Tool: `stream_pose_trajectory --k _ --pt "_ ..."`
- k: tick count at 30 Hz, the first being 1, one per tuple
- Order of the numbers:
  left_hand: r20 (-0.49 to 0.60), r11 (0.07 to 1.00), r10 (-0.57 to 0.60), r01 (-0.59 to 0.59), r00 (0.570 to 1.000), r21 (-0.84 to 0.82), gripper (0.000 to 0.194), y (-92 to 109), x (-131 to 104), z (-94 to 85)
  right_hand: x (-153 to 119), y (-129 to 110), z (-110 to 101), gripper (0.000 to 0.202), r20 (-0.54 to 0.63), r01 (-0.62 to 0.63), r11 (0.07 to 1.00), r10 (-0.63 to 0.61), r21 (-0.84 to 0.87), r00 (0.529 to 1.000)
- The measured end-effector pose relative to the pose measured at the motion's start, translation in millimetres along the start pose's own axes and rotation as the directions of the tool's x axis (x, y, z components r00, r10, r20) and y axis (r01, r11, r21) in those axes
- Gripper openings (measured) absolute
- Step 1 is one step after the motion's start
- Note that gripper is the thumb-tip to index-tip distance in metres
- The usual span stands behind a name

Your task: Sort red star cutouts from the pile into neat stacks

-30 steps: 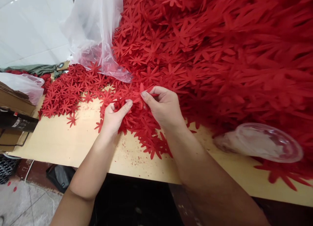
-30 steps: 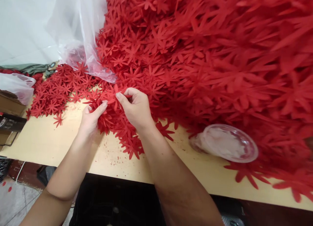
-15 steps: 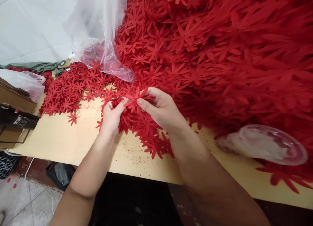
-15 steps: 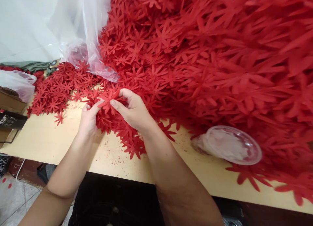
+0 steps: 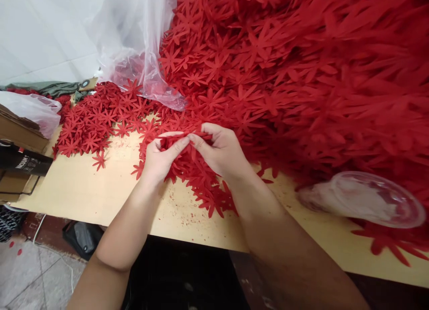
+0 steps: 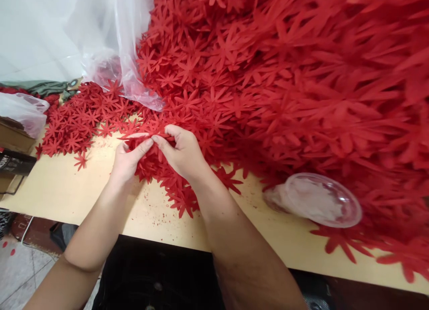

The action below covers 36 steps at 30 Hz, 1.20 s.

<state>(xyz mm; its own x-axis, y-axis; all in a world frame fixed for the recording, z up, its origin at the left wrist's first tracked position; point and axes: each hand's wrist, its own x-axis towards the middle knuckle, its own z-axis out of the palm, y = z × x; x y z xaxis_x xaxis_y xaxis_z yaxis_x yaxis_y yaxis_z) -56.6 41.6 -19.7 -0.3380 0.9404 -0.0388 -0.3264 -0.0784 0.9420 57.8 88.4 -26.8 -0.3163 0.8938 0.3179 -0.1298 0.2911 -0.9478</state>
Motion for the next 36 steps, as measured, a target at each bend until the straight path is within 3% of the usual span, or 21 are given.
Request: stream_pose_trajectory --k 4,8,15,19,23,29,36 --pt "-0.134 0.997 0.01 -0.02 0.991 -0.074 0.027 -0.5 4.3 -3.8 2.1 -0.8 -3.6 0.037 0.02 0.018 0.998 -0.02 0.063 1.0" --pt "-0.155 0.995 0.019 -0.033 0.988 -0.093 0.026 1.2 5.2 -5.1 3.4 2.5 -6.1 0.029 -0.05 0.029 0.999 -0.027 0.039 0.998" --pt "0.091 0.996 0.032 -0.039 0.995 0.084 0.035 6.7 -2.5 -1.4 -0.2 0.4 -4.0 0.029 -0.086 0.034 0.989 -0.046 -0.143 0.995" --pt "-0.03 0.995 0.075 -0.073 0.997 0.07 0.023 0.7 1.0 -3.8 -1.1 0.2 -1.2 0.024 -0.035 0.026 0.996 -0.03 -0.086 0.999" --pt "-0.172 0.997 0.059 -0.066 0.983 -0.04 0.024 -1.9 5.6 -6.5 0.4 2.5 -3.2 0.023 0.057 0.013 1.0 -0.013 0.013 0.998" --pt "-0.218 0.991 0.024 -0.052 0.976 -0.121 0.031 -0.2 7.8 -7.2 3.1 4.4 -11.3 0.03 -0.097 0.003 0.996 -0.012 -0.087 0.995" --pt "-0.152 0.989 0.139 -0.144 0.978 -0.02 0.032 0.5 7.0 -7.6 4.8 4.8 -13.8 0.052 -0.241 0.028 0.98 -0.076 -0.195 0.967"
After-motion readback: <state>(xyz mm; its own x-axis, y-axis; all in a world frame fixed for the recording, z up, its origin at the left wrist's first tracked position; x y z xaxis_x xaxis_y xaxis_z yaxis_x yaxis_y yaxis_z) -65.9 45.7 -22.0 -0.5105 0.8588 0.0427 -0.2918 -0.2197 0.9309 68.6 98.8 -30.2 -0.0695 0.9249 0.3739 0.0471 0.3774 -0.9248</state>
